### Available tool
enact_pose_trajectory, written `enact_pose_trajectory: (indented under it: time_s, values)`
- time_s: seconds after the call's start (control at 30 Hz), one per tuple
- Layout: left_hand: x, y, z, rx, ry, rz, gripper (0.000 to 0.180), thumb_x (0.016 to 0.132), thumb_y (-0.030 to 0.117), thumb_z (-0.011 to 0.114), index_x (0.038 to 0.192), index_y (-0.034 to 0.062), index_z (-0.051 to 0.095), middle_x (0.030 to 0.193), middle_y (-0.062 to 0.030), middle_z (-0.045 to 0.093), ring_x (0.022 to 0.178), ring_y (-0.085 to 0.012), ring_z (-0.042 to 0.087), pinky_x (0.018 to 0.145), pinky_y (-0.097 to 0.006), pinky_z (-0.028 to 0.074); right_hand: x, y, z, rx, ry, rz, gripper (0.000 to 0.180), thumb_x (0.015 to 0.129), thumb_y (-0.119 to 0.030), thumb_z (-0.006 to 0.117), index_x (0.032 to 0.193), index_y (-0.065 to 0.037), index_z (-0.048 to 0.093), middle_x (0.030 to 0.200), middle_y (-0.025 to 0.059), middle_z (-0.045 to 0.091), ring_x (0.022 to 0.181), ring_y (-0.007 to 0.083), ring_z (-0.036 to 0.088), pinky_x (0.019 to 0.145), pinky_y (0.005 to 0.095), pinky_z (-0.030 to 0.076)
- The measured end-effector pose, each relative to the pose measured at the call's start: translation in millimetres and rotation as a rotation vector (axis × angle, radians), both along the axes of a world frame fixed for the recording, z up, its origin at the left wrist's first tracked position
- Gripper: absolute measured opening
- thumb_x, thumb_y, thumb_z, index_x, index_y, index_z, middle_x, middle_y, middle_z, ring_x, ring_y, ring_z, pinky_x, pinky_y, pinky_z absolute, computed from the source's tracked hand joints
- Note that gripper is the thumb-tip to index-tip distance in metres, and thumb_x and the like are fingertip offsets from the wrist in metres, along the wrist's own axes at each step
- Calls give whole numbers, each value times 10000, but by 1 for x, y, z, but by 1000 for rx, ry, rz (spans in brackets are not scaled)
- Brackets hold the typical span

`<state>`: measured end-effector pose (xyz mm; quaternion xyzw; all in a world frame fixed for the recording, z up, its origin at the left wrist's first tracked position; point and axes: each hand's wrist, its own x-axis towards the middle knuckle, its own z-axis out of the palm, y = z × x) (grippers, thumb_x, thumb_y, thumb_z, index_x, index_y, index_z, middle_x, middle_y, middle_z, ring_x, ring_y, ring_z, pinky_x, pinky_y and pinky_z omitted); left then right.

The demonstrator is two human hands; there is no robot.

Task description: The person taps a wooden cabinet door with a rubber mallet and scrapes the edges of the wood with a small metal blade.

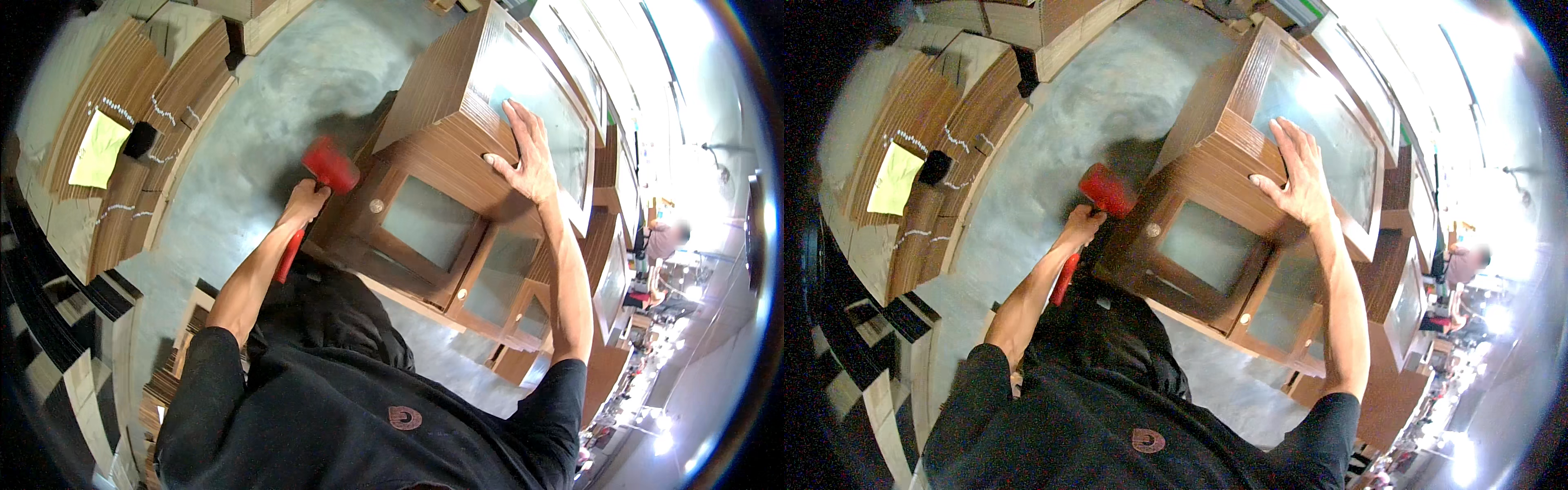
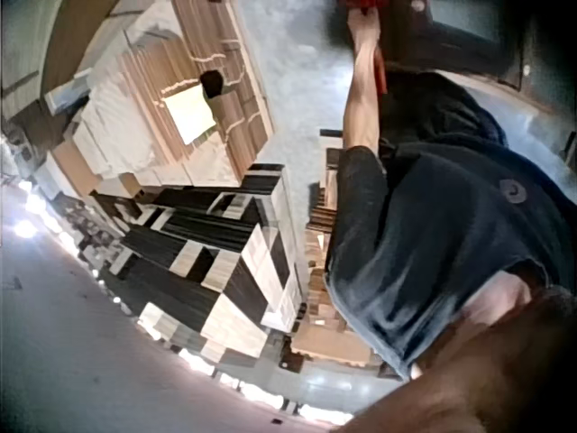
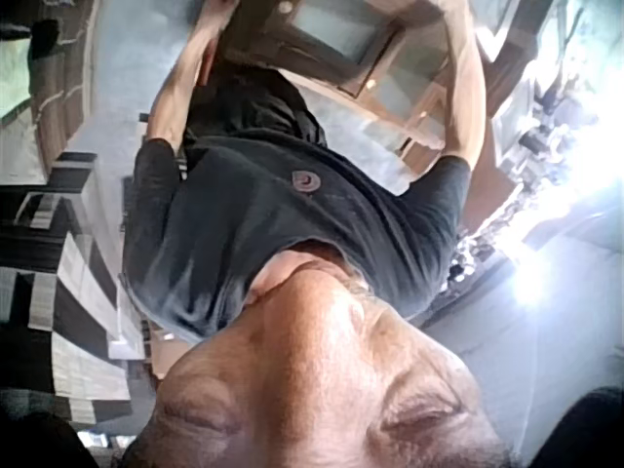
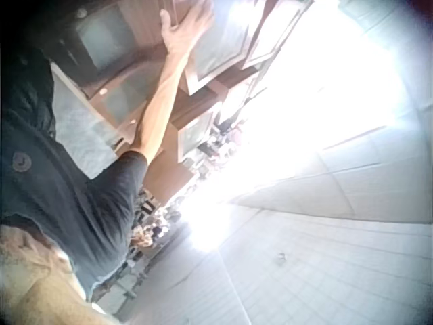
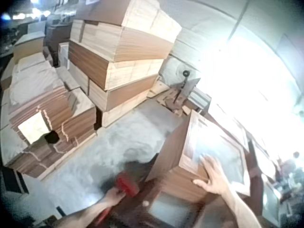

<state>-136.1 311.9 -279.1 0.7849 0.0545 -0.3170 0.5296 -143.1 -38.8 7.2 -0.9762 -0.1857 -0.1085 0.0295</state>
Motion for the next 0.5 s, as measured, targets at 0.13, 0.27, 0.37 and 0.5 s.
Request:
enact_pose_trajectory:
  time_s: [0.13, 0.27, 0.37, 0.5]
  values:
    - [-7, 37, -2, 125, -58, -7, 330, 881, 247, 624, 1126, 29, 666, 748, -162, 680, 643, -299, 658, 597, -406, 512, 6, 2, -2, -25, -33, 8, 858, 765, -482, 735, 1452, -85, 408, 1451, 173, 415, 1282, 377, 424, 1086, 498, 349]
    - [-25, 81, -18, 230, -662, -41, 277, 813, 131, 606, 1058, 14, 661, 861, -250, 667, 789, -415, 656, 704, -454, 520, 13, 8, -3, -17, -54, 30, 846, 771, -487, 730, 1449, -93, 412, 1447, 166, 420, 1279, 369, 431, 1088, 496, 351]
    - [-27, 89, 70, 219, -634, -137, 226, 806, 64, 619, 1027, 20, 630, 888, -235, 657, 810, -406, 657, 699, -461, 514, 1, -2, -4, -8, -71, 33, 826, 789, -493, 713, 1447, -92, 415, 1435, 163, 433, 1277, 361, 435, 1081, 496, 355]
    - [-3, 109, 88, 310, -798, -347, 255, 796, 45, 653, 1050, 34, 655, 952, -187, 681, 804, -362, 669, 688, -417, 531, 4, 2, -2, -32, -69, 17, 815, 807, -472, 703, 1458, -87, 398, 1432, 159, 438, 1283, 354, 431, 1075, 486, 362]
